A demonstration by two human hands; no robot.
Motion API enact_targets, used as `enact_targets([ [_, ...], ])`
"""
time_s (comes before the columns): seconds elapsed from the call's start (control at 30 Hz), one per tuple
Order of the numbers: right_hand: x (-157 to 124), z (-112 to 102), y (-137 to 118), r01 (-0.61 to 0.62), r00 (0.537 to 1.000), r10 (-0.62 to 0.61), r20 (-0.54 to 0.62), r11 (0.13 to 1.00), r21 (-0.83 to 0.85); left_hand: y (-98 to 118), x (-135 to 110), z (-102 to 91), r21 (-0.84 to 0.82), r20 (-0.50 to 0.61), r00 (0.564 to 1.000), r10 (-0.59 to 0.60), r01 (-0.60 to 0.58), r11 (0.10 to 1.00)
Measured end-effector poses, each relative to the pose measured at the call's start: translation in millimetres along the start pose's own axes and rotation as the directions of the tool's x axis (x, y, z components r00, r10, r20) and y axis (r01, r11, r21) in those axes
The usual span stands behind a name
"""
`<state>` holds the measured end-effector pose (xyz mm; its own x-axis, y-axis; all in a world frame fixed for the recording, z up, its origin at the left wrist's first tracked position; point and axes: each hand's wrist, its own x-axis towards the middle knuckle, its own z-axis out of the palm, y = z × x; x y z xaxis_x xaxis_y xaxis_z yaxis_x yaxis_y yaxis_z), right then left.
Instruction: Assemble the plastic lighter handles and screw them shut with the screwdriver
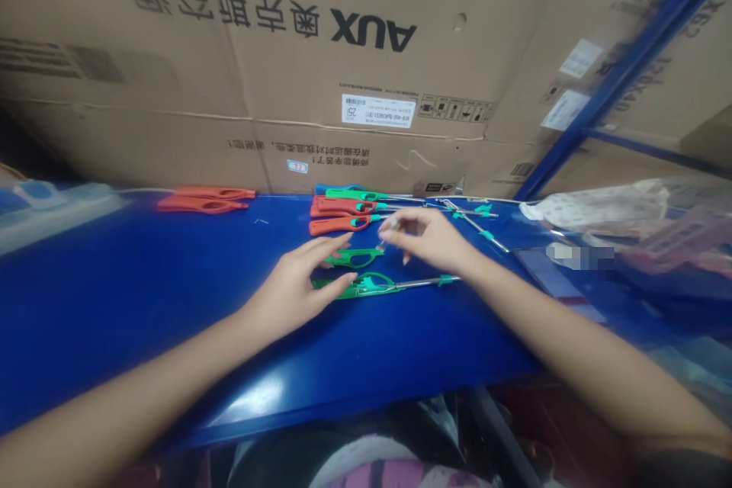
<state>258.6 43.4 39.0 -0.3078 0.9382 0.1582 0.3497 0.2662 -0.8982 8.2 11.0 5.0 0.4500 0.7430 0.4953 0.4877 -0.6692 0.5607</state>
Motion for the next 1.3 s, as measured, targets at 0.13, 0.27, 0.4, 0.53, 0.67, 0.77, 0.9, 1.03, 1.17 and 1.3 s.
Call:
enact_targets([
  [0.13, -28.5, 39.3, -5.6, 0.141, 0.987, -0.139, 0.082, 0.99, -0.024, 2.6, -4.1, 4.5, -0.045, 0.091, 0.993, 0.078, -0.074, 0.996],
  [0.27, -38.5, 44.0, 0.6, 0.417, 0.909, -0.408, 0.086, 0.885, -0.207, 3.5, -8.0, 6.3, -0.046, 0.141, 0.979, 0.145, -0.14, 0.989],
  [0.4, -41.4, 39.3, 5.4, 0.316, 0.948, -0.31, 0.07, 0.901, -0.296, 2.4, -6.1, 3.0, 0.004, 0.128, 0.991, 0.048, -0.049, 0.999],
  [0.53, -43.8, 39.8, 8.6, 0.327, 0.944, -0.299, 0.14, 0.782, -0.531, 5.3, -2.1, -1.8, -0.054, 0.129, 0.975, -0.184, 0.192, 0.98],
  [0.67, -44.4, 43.6, 13.4, 0.435, 0.9, -0.291, 0.325, 0.653, -0.619, 10.7, -2.3, -3.1, -0.132, 0.135, 0.94, -0.314, 0.332, 0.934],
  [0.77, -43.4, 45.6, 16.2, 0.431, 0.9, -0.284, 0.33, 0.679, -0.594, 11.9, -4.5, -2.9, -0.197, 0.158, 0.927, -0.341, 0.368, 0.909],
  [0.9, -43.6, 46.7, 17.3, 0.417, 0.906, -0.315, 0.283, 0.781, -0.465, 11.1, -5.3, -3.4, -0.227, 0.187, 0.932, -0.312, 0.35, 0.909],
  [1.03, -44.1, 45.5, 15.4, 0.401, 0.914, -0.323, 0.247, 0.818, -0.412, 10.6, -3.0, 0.0, -0.181, 0.246, 0.934, -0.257, 0.305, 0.935],
  [1.17, -40.3, 35.0, 10.8, 0.302, 0.945, -0.233, 0.229, 0.891, -0.339, 7.1, -2.7, 8.1, -0.196, 0.285, 0.936, -0.206, 0.267, 0.944],
  [1.3, -34.9, 21.6, 10.6, 0.048, 0.941, 0.019, 0.337, 0.98, -0.192, 3.2, -4.9, 12.2, -0.223, 0.29, 0.934, -0.21, 0.279, 0.934],
])
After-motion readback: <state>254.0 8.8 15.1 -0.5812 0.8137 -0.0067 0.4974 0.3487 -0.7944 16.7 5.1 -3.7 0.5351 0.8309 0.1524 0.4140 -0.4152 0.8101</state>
